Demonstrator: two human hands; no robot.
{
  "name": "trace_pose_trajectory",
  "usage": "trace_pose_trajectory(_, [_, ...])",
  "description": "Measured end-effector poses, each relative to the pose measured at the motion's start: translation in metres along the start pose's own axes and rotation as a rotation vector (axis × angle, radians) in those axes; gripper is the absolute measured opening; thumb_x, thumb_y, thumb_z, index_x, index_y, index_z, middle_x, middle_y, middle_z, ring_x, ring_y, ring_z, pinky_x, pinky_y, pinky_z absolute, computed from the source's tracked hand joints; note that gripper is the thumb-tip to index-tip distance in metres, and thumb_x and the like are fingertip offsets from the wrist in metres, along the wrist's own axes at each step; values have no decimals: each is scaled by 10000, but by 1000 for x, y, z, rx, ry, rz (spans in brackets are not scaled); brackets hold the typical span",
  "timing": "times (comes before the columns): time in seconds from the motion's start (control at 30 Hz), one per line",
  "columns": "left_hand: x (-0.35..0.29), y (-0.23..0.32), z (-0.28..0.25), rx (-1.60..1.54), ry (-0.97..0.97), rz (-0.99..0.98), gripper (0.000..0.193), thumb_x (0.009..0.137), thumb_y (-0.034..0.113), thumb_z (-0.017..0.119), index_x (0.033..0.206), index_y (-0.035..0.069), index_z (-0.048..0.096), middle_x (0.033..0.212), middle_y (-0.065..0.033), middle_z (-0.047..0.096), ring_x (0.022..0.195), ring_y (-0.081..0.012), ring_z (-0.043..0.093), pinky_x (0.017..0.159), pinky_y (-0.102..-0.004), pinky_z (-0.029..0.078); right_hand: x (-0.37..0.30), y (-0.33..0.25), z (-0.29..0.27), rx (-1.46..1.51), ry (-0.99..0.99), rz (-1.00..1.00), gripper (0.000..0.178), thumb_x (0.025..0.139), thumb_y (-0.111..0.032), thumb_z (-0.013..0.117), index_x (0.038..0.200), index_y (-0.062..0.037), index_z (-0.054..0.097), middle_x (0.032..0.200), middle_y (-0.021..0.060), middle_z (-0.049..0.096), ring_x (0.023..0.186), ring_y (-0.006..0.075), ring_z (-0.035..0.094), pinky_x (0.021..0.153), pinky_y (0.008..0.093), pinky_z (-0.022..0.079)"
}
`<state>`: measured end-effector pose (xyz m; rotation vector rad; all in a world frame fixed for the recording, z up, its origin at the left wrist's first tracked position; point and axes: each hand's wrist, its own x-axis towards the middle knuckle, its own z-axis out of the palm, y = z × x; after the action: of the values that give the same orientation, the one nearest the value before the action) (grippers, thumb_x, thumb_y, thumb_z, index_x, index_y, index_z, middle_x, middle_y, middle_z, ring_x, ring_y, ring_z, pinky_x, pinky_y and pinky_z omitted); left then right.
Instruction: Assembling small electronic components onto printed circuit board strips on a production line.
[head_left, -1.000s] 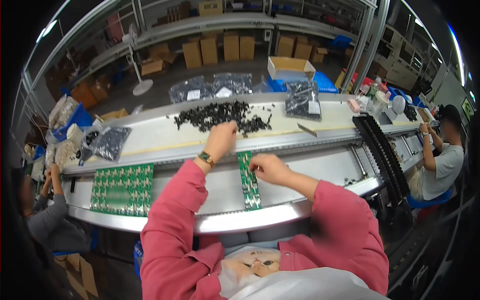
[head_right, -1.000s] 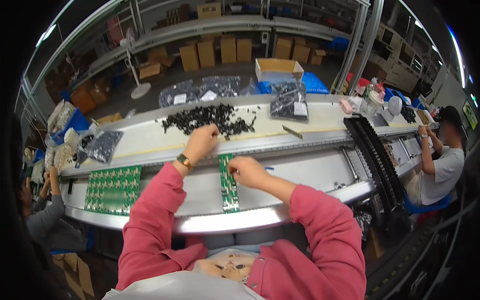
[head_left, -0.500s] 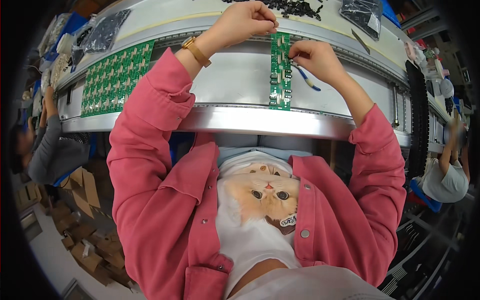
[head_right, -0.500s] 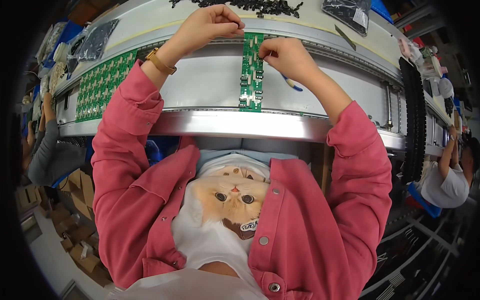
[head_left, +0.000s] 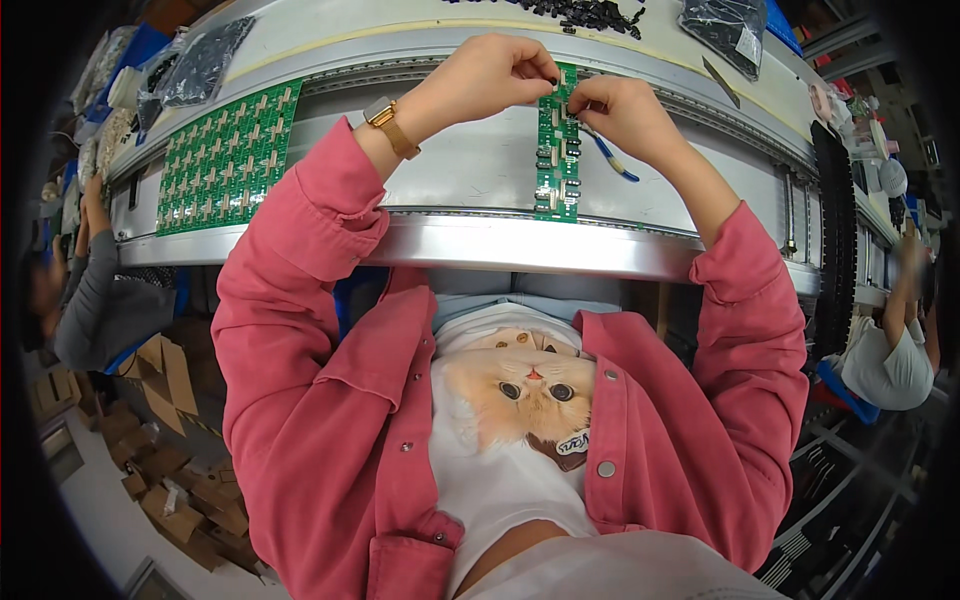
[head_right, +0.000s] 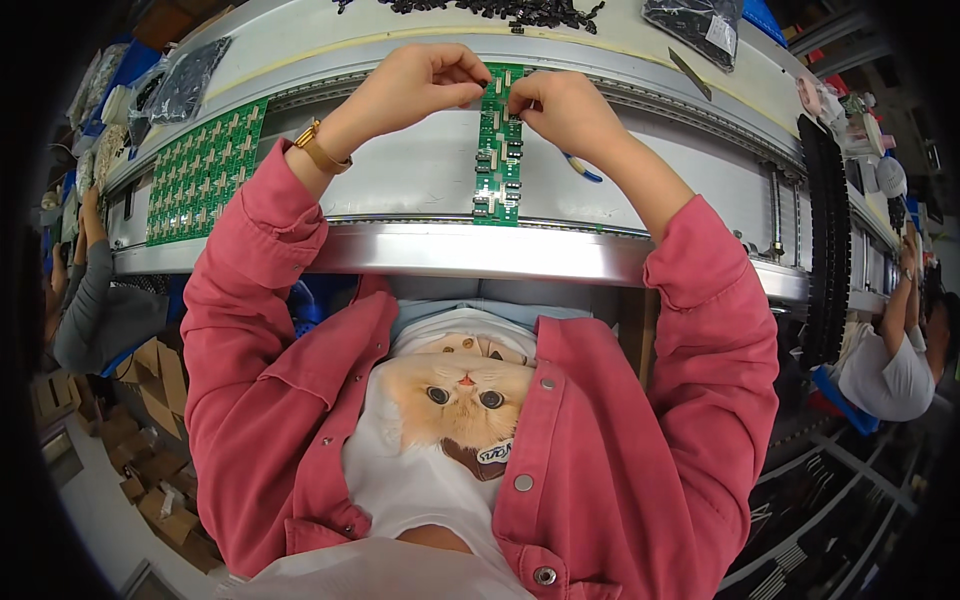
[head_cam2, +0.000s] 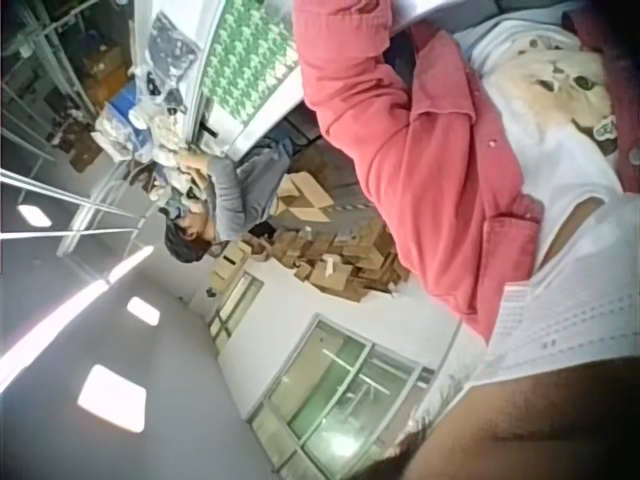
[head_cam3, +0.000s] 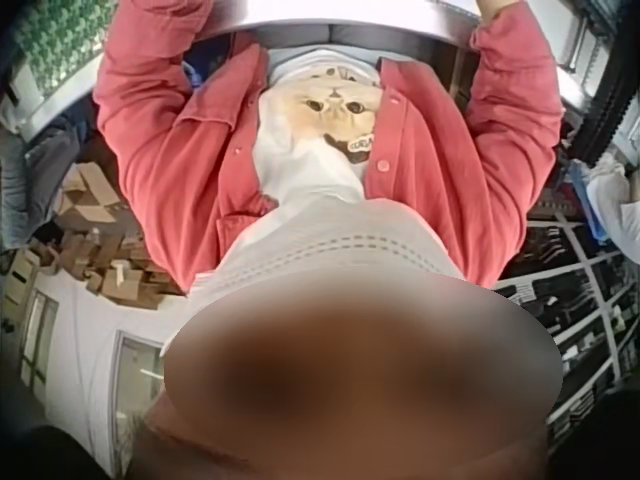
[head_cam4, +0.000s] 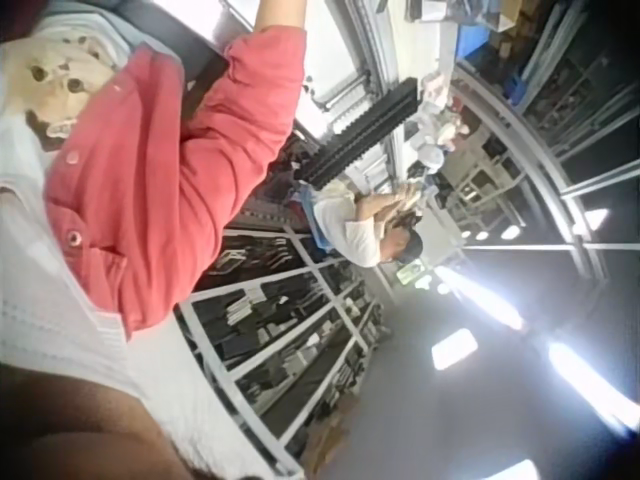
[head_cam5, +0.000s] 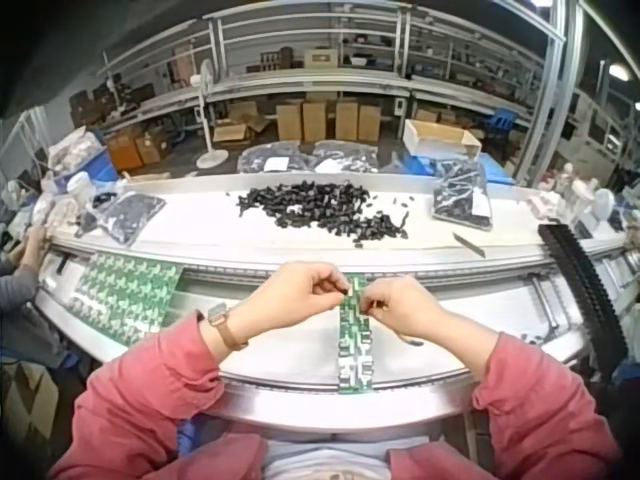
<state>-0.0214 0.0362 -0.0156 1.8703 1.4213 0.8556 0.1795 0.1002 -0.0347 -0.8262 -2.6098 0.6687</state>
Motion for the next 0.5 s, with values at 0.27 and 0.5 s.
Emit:
trace_pose_trajectory(0.27, [-1, 0, 1, 90, -8, 35, 122, 810, 54, 627, 916, 4, 658, 786, -44, 653, 669, -96, 575, 626, -199, 474, 2, 1, -2, -21, -13, -4, 124, 703, 17, 602, 795, -33, 669, 748, 41, 644, 611, 172, 550, 608, 275, 459])
trace_pose_trajectory(0.5, [-6, -4, 3, 149, 24, 34, 113, 797, 47, 627, 898, 6, 654, 768, -34, 645, 632, -97, 548, 593, -209, 454, 6, -1, -6, -30, -47, 6, 121, 693, -35, 595, 771, -59, 684, 749, 56, 650, 621, 225, 561, 632, 320, 464])
